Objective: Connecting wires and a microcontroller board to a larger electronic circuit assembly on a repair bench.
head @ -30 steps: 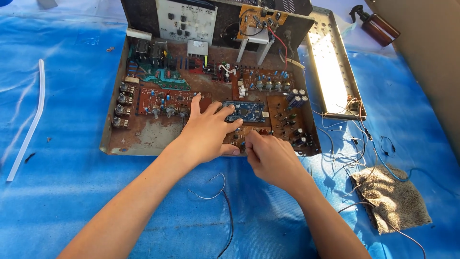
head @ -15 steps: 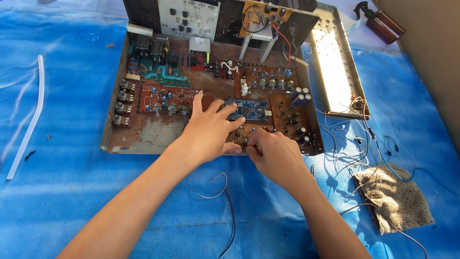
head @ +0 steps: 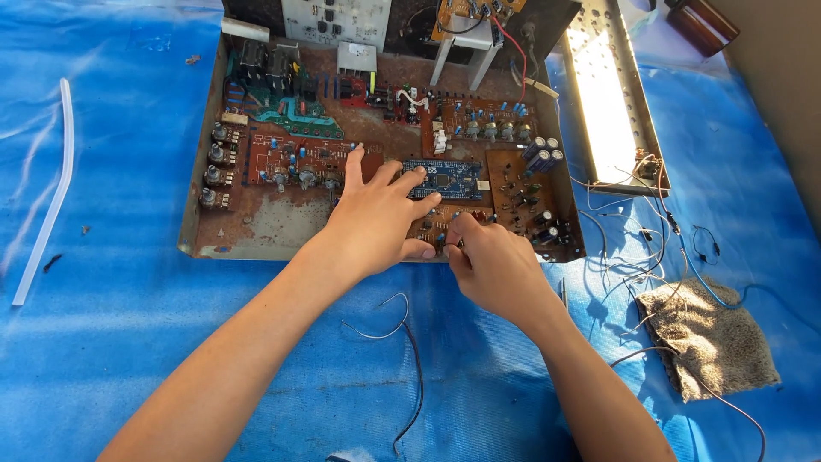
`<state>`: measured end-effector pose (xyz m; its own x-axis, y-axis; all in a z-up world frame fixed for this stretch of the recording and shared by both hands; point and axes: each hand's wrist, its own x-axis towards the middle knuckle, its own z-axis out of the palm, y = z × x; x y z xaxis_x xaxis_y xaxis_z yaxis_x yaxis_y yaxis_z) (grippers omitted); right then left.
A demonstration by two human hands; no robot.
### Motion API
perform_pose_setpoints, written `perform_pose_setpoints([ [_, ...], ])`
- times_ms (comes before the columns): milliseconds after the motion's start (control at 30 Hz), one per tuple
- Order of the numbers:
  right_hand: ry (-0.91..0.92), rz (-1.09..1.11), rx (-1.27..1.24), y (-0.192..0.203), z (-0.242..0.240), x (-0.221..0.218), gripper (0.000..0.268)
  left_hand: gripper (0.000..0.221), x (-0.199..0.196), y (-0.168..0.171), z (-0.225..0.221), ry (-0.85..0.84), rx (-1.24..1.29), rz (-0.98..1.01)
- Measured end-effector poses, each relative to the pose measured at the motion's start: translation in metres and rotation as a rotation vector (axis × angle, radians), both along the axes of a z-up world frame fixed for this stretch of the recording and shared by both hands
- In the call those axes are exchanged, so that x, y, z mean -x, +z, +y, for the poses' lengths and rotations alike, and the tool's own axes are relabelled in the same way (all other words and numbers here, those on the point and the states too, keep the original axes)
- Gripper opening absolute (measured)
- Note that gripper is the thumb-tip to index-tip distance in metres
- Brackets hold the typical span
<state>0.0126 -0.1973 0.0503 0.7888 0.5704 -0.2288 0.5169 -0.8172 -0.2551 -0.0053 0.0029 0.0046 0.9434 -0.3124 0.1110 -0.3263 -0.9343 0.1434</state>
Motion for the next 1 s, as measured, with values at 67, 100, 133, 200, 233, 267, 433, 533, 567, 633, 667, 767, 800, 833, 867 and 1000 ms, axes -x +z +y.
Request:
perform_pose_setpoints([
  [67,0.002,0.000,0.000,-0.004,-0.002,-0.002,0.019,0.065,0.001,0.002,0.000,-0.002,0.002,0.003],
  [100,0.005,0.003,0.003,-0.006,-0.002,-0.003,0.020,0.065,0.001,0.003,0.000,-0.002,0.006,0.009],
  [133,0.005,-0.002,0.001,-0.006,-0.003,-0.003,0.020,0.065,0.001,0.002,0.000,-0.003,0.004,0.004],
  [200,0.021,-0.002,0.014,-0.007,-0.003,-0.003,0.020,0.067,0.000,0.000,0.001,-0.003,0.005,0.014],
  [233,0.020,-0.006,0.012,-0.008,-0.003,-0.004,0.020,0.067,0.000,0.000,0.001,-0.004,0.003,0.010],
  [267,0.026,-0.015,0.021,-0.009,-0.003,-0.004,0.020,0.068,-0.001,-0.001,0.001,-0.008,0.003,0.009],
  [433,0.040,-0.045,0.060,-0.004,-0.003,-0.001,0.020,0.069,0.000,0.000,0.001,-0.006,0.010,0.016],
  [533,0.044,-0.063,0.059,0.006,-0.001,0.003,0.017,0.067,0.000,0.004,0.001,-0.007,0.016,0.020],
  [567,0.036,-0.085,0.092,0.007,-0.001,0.005,0.017,0.066,0.000,0.007,0.001,-0.008,0.017,0.034],
  [633,0.036,-0.110,0.127,0.006,0.002,0.009,0.018,0.065,0.001,0.008,0.001,-0.002,0.021,0.045],
  [667,0.039,-0.158,0.174,0.003,0.005,0.011,0.016,0.066,0.000,0.007,0.001,-0.007,0.021,0.049],
  [767,0.039,-0.218,0.239,-0.005,0.008,0.017,0.014,0.067,0.003,0.012,0.000,-0.013,0.015,0.060],
  [800,0.035,-0.231,0.257,-0.007,0.010,0.017,0.014,0.067,0.003,0.017,0.001,-0.013,0.008,0.067],
  [833,0.039,-0.241,0.253,-0.005,0.010,0.015,0.014,0.067,0.002,0.015,0.001,-0.007,0.005,0.058],
  [867,0.029,-0.216,0.240,-0.003,0.010,0.015,0.014,0.067,0.002,0.014,0.000,-0.002,0.010,0.062],
  [1000,0.000,-0.154,0.214,-0.002,0.011,0.013,0.014,0.067,0.000,0.010,-0.001,-0.004,0.037,0.071],
])
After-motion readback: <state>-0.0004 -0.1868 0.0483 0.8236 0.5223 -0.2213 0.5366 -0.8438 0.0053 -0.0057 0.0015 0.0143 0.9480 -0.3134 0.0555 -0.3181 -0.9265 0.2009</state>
